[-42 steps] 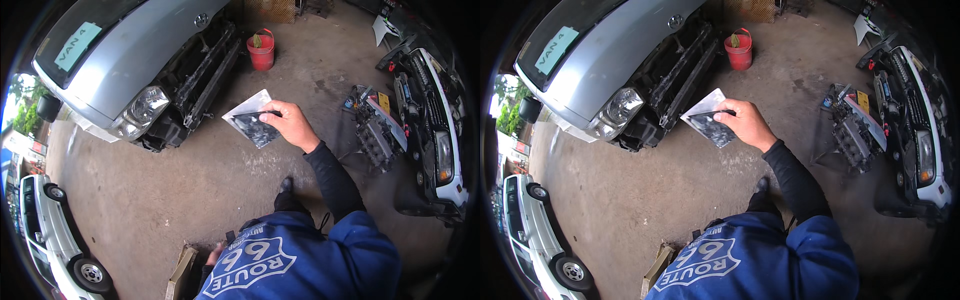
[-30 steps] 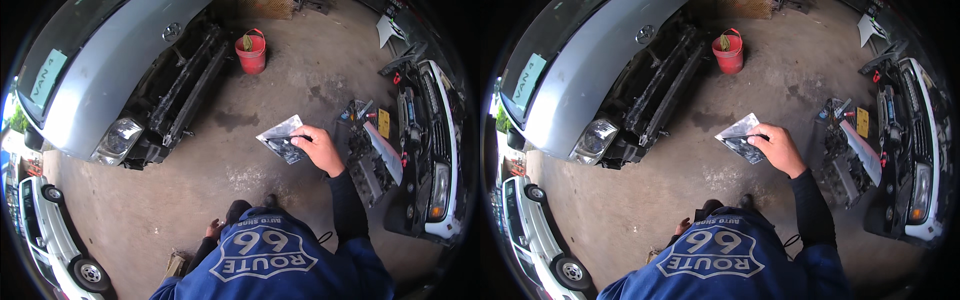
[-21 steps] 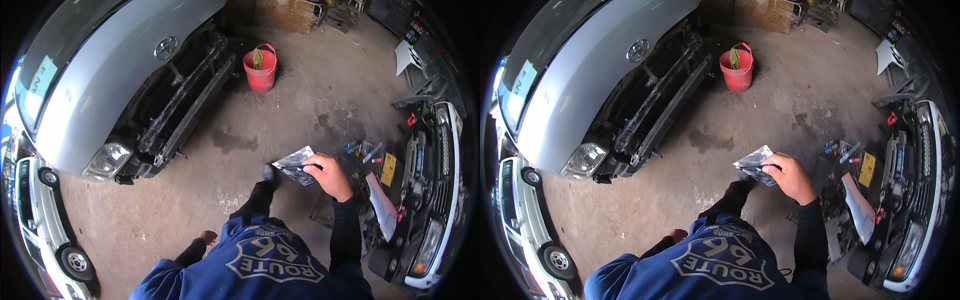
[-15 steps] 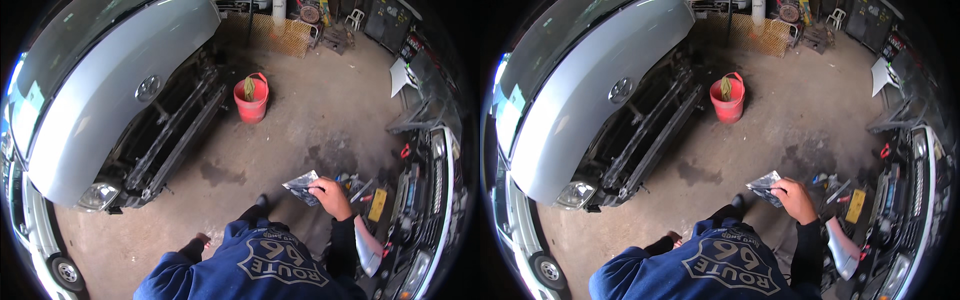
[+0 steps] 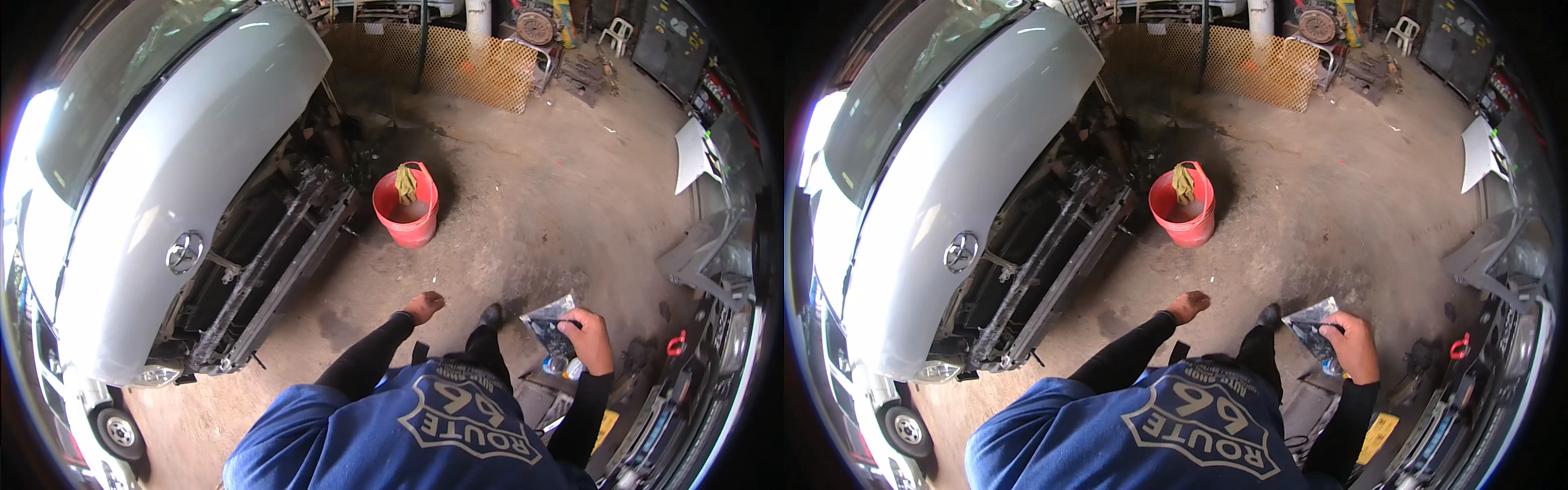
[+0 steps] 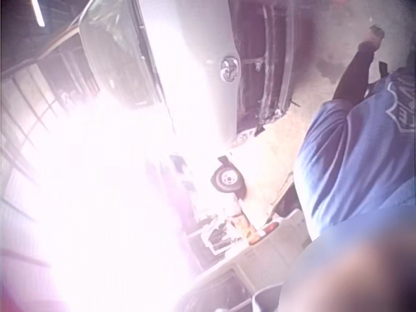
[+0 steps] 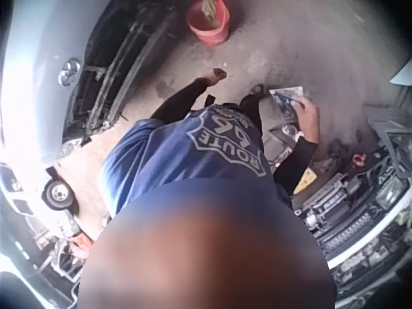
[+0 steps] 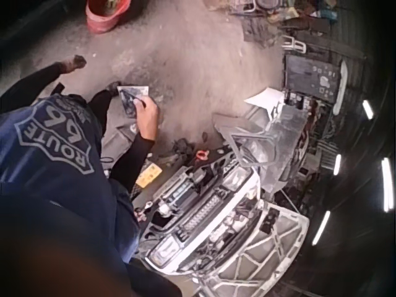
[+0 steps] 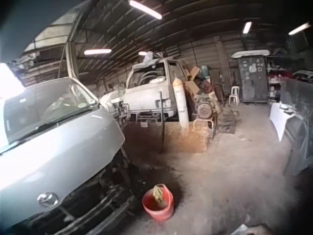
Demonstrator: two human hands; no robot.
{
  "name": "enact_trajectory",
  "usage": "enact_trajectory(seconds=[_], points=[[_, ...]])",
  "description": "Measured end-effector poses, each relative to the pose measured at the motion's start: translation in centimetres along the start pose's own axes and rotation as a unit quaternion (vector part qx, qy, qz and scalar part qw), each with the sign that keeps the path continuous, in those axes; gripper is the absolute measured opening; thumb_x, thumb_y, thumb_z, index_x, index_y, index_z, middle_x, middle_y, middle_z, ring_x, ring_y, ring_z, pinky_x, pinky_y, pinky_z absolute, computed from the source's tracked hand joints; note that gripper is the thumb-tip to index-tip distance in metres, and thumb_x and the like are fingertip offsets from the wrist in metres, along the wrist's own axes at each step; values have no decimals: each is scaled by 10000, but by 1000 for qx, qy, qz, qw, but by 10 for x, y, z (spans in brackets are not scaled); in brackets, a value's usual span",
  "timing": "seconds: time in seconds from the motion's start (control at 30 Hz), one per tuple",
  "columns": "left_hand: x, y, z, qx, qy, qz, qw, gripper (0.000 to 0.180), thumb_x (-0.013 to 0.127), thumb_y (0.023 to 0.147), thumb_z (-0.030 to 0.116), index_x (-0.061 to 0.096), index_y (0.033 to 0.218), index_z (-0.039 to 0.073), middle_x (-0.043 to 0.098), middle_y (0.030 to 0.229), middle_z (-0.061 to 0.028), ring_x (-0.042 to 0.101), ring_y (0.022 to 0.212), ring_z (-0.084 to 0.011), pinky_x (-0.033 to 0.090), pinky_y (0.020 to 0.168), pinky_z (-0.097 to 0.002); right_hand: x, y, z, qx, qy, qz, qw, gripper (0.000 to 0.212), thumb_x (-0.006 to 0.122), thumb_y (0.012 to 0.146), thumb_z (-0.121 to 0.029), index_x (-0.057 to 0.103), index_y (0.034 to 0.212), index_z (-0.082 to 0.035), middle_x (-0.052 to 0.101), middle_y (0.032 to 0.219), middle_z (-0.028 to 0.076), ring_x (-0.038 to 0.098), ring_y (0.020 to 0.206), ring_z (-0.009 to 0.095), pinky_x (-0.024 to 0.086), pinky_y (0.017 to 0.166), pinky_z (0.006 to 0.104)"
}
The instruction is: The person walks to a silver car with a missing door panel, then uses a sanding block to sand the door frame and surrounding area. The person also uses a putty knife to apply a substance to a test card before sanding the car.
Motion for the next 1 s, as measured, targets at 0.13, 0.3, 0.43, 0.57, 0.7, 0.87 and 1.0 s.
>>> enact_trajectory(seconds=[0.13,0.3,0.43,0.57,0.7,0.87,1.0], points=[[32,27,-75,80,429,-126,891,303,530,938,313,743,1009,110,740,965,-159,706,949,-348,546,802,-485,-60,109,20,-32,18,1,999,137,693,827,-53,672,920,46,690,824,147,651,755,202,502,731,321],[42,-29,-186,-208,285,-263,898,334,483,957,319,645,1223,199,736,1031,-90,693,1028,-312,547,861,-510,-102,238,18,-78,41,-25,996,132,691,825,-47,670,911,52,699,827,139,664,774,199,511,735,325],[38,-11,-183,-197,323,-314,871,439,436,976,384,541,1371,224,723,1077,-86,671,1101,-286,548,885,-537,-102,348,6,-101,47,-69,991,139,695,812,-44,668,901,59,705,828,155,674,774,207,517,729,333],[36,83,-153,-186,194,-297,916,471,436,975,430,558,1380,223,710,1155,-102,652,1158,-303,526,946,-508,-87,460,-11,-166,67,-89,980,132,692,808,-33,665,899,58,689,811,156,669,768,219,515,726,338],[-4,219,-116,-183,229,-195,936,420,502,956,451,722,1168,163,696,1232,-134,649,1163,-321,507,976,-408,-75,561,-36,-173,65,-114,976,134,694,808,-36,662,898,58,682,819,154,669,777,232,511,737,337],[-130,379,-77,-270,-141,142,942,320,663,899,406,720,929,93,664,685,-82,668,612,-216,522,525,-414,-63,678,-80,-201,14,-175,964,141,692,817,-39,652,910,58,681,837,145,667,794,236,505,752,336],[-231,443,-22,-103,50,249,962,228,622,880,267,709,969,76,710,927,-207,696,888,-369,539,763,-444,-43,762,-105,-245,32,-217,944,110,687,824,-24,660,896,54,688,847,145,671,805,237,507,761,331]])
Point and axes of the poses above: each hand's wrist, its own y-axis towards the middle knuckle, its own x-axis out of the palm, z = x × y, the point moved 6 cm from there along y, towards the middle knuckle
